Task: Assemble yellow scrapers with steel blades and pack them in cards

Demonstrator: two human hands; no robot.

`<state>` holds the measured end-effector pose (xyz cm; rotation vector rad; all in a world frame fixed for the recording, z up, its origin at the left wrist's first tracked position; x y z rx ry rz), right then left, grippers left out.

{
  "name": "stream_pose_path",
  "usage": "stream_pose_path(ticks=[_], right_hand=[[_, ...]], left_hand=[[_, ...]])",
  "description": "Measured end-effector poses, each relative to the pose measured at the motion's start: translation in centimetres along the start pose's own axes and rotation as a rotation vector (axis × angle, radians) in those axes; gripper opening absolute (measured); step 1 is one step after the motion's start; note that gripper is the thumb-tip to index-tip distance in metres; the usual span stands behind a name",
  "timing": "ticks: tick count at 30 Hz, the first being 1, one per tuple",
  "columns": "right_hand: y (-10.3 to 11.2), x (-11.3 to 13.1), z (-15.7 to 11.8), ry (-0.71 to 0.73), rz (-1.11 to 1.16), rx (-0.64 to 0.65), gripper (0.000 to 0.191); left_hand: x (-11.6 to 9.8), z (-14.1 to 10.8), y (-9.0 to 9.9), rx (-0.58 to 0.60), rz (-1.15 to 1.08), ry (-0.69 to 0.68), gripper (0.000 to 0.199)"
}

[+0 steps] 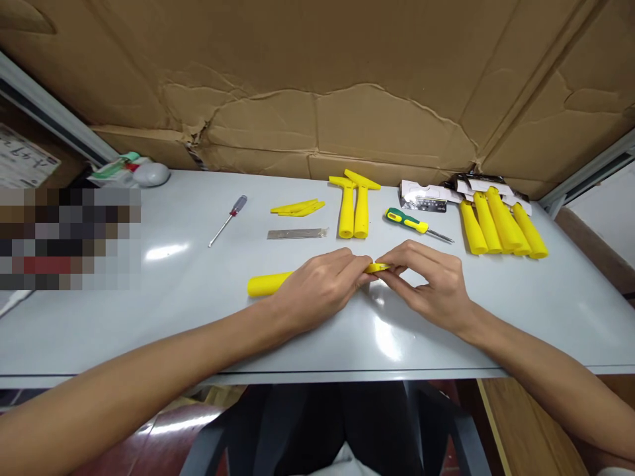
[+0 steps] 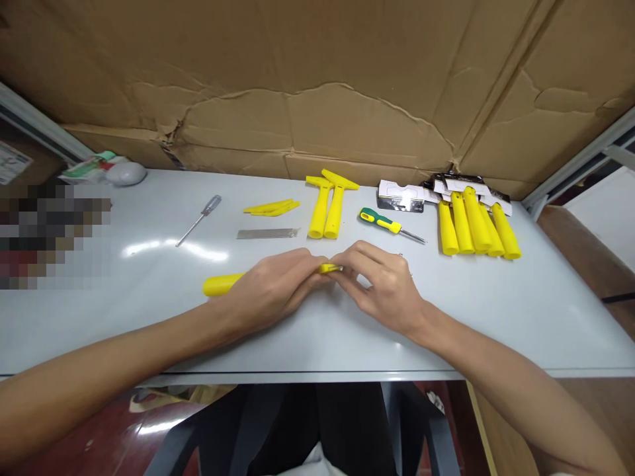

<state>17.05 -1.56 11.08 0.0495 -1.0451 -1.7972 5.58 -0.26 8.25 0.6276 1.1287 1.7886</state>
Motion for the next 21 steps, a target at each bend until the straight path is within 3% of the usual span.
stream_pose_path(ticks=[4,8,13,17,21], right_hand=[[-0.3,-0.5,0.3,0.004,0.147,0.067,0.027],[-0.8,-2.2,0.4,-0.075,0.206,0.157,0.034],[-2.2,-4.5,0.0,-0.151,0.128,0.259,0.009],[-2.6,-4.4,-0.2,-0.098,0.023,0.223,0.011],[-3.0,-4.0,-0.5,-0.077,-0.133,0.236,0.025]], left_hand=[[0.5,-0.3,0.7,-0.107,-0.008,-0.011,0.031],[0.8,-0.5,0.6,-0.129,-0.032,-0.034,0.026],[0.9,-0.5,0.4,-0.130,-0.099,-0.049,0.023],[0.7,-0.4,0.1,-0.112,-0.099,-0.066,0.021],[-0.4,-0.3,0.3,-0.140,-0.008,-0.139,0.019]])
Point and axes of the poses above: each hand's wrist, its own z-axis towards the middle knuckle, its own y-axis out of the back of the hand, x = y × z, the point moved 10 cm from there along z, towards the middle knuckle, and after that the axes turned 6 degrees about x, right-handed, at the moved point
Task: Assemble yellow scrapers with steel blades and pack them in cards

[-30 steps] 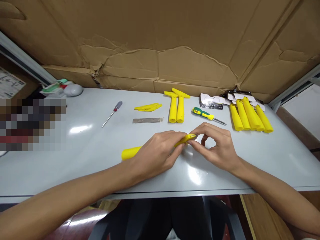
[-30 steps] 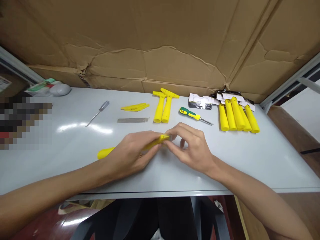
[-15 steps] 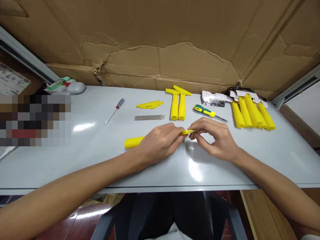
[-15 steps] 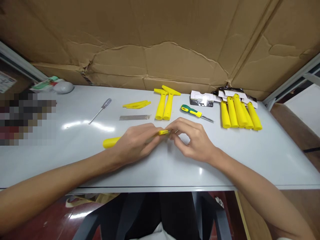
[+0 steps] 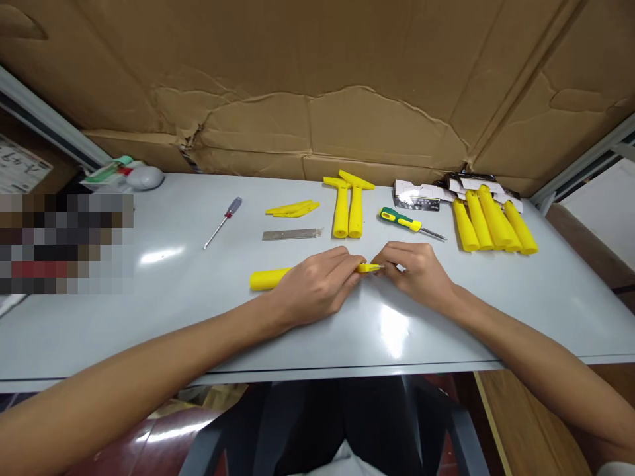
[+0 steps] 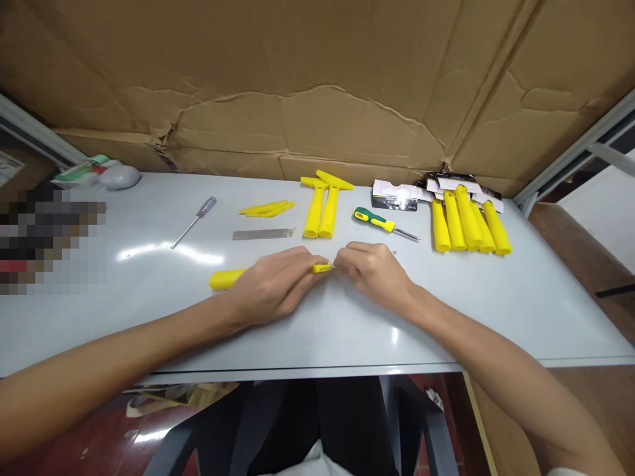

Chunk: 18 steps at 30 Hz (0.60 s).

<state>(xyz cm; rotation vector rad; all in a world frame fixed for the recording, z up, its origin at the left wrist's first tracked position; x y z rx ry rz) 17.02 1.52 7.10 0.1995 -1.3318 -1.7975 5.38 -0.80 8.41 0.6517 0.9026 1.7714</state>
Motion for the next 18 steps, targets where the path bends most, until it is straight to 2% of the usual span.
stream_pose_path(ticks=[4,7,10,12,14,16,18], right_hand=[[0.6,-0.9,0.2,-0.055,-0.140,0.060,0.025],[2.5,-4.5,0.1,-0.275,-0.415,0.077,0.026],[3.7,-8.7,-0.3,-0.464,-0.570,0.124,0.047],[3.2,-10.8,-0.6,-0.494,-0.553,0.224,0.052],[3.0,-11.6,-0.6,-0.466,-0.529,0.271,0.054],[4.3,-10.9,-0.2,-0.408,-0.515,0.168,0.057],[6.7,-8.9,-0.1,-0.353,-0.411,-0.067,0.062]], left_hand=[[-0.7,0.3,0.0,-0.005,0.045,-0.061,0.017],[-1.6,0.1,0.4,-0.057,0.088,-0.158,0.017],[-2.1,-0.3,0.3,-0.093,0.123,-0.240,0.018],[-2.2,-0.4,0.1,-0.100,0.148,-0.274,0.018],[-2.3,-0.5,-0.1,-0.100,0.177,-0.302,0.019],[-2.5,-0.4,-0.2,-0.102,0.196,-0.324,0.020],[-2.6,-0.4,-0.1,-0.113,0.204,-0.340,0.020]])
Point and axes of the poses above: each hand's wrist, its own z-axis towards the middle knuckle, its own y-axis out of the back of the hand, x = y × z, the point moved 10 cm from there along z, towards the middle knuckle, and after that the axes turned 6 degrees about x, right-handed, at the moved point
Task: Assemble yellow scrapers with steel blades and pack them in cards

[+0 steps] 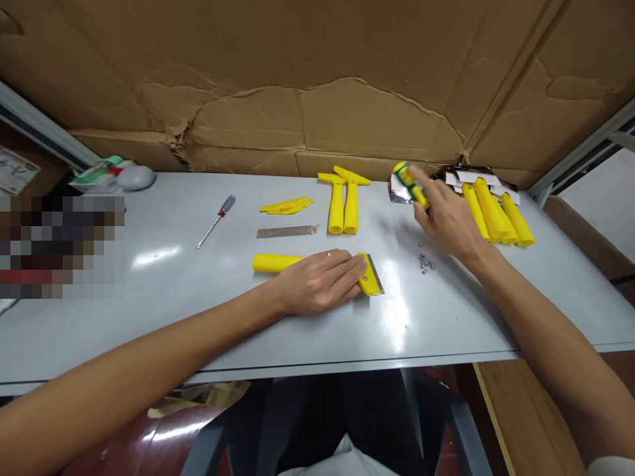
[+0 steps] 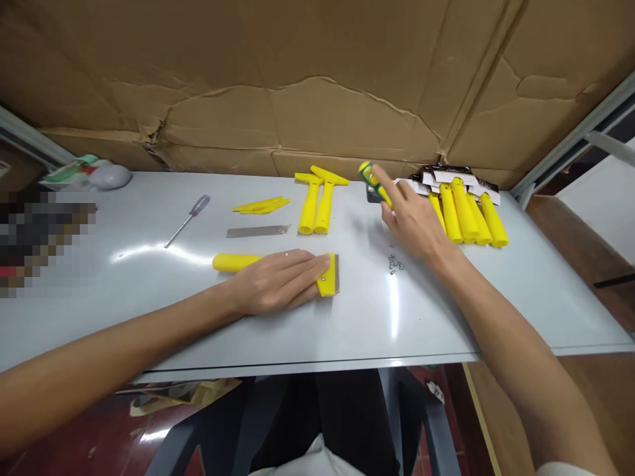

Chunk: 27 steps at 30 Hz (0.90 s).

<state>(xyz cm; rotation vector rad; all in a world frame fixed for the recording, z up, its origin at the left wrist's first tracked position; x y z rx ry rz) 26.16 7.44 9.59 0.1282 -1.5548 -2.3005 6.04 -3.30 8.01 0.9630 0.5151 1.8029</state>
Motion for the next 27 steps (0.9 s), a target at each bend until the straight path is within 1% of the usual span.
stream_pose_path(ticks=[2,3,5,6,9,11,15,18,23,27], right_hand=[[2.6,0.8,-0.8,-0.023,0.296,-0.186,0.071],[3.1,1.1,-1.1,-0.050,0.485,-0.227,0.077],[2.8,3.0,-1.6,-0.043,0.783,-0.200,0.081],[2.2,4.2,-1.8,-0.032,0.880,-0.146,0.081],[0.4,6.8,-2.4,-0.018,1.057,-0.028,0.085],[-0.5,7.5,-2.5,-0.011,1.127,0.011,0.087],[-1.2,7.1,-2.6,-0.038,1.191,0.024,0.089],[-1.4,7.0,-2.6,-0.063,1.211,0.035,0.088],[-1.7,7.8,-2.7,-0.043,1.222,0.079,0.086],[-1.4,7.7,-2.8,-0.025,1.204,0.042,0.087]], left_hand=[[-0.1,0.0,0.1,-0.010,0.008,-0.019,0.019],[-0.2,0.0,0.1,-0.010,0.012,-0.029,0.019],[-0.4,0.0,0.0,0.001,0.016,-0.051,0.020],[-0.5,0.1,0.0,0.003,0.017,-0.064,0.021],[-0.7,0.2,0.0,0.017,0.017,-0.095,0.023],[-0.8,0.2,0.0,0.025,0.027,-0.104,0.021],[-1.1,0.3,-0.2,0.051,0.057,-0.121,0.019],[-1.3,0.2,-0.4,0.074,0.076,-0.135,0.019],[-1.4,0.2,-0.9,0.115,0.109,-0.149,0.018],[-1.4,0.2,-0.8,0.105,0.097,-0.148,0.021]])
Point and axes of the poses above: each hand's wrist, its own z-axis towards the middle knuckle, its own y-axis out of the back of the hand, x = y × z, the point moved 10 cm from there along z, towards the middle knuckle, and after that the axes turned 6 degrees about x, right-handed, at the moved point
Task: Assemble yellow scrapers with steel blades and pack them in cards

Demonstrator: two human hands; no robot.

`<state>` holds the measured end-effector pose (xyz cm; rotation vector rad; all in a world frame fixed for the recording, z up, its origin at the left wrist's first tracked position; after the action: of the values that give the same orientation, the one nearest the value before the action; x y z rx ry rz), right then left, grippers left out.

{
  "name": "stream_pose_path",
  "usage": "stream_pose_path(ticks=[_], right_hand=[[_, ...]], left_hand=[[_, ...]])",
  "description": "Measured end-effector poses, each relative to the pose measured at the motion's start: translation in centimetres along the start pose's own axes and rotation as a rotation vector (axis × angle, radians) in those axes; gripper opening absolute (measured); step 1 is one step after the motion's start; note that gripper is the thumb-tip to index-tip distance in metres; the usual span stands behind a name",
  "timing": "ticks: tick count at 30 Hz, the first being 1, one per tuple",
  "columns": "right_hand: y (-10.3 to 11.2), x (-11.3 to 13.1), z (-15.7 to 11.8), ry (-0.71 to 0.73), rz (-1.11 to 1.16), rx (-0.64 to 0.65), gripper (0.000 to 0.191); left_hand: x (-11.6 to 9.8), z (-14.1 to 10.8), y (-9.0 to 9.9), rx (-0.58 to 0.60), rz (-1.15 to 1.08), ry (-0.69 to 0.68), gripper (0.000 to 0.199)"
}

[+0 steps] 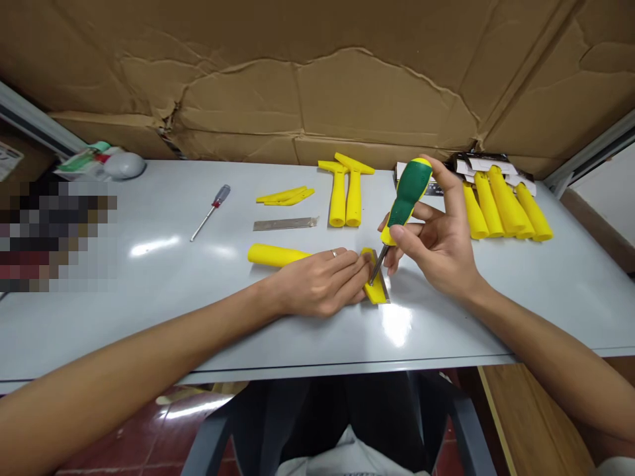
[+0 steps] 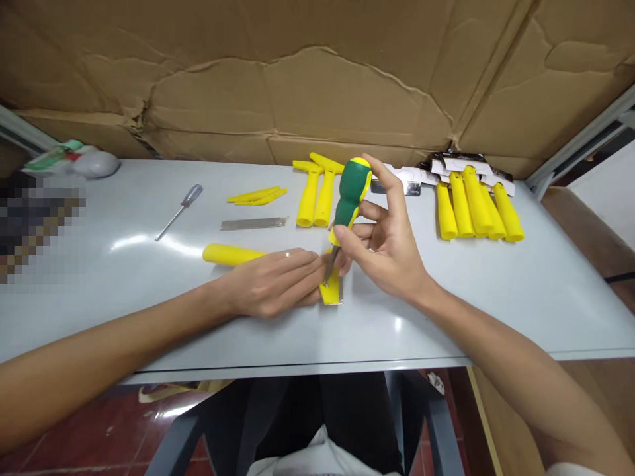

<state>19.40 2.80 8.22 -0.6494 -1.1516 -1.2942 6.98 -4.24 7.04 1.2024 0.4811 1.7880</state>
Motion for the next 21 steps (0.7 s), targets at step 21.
stream_pose_path(ticks=[21], right_hand=[[0.5,2.6,-0.8,0.177,-0.267,-0.012,0.074]], left_hand=[[-0.4,-0.1,0.2,-0.023,-0.023,-0.028,0.017]])
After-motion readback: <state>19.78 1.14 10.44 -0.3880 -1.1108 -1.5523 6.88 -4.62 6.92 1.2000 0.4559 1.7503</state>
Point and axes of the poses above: each hand's wrist, its own z-axis towards the middle knuckle, its own y-axis out of the back of the hand, x = y × z, the point moved 10 cm from there along z, towards the middle knuckle, and after that the axes turned 6 degrees about x, right-handed, at the moved point
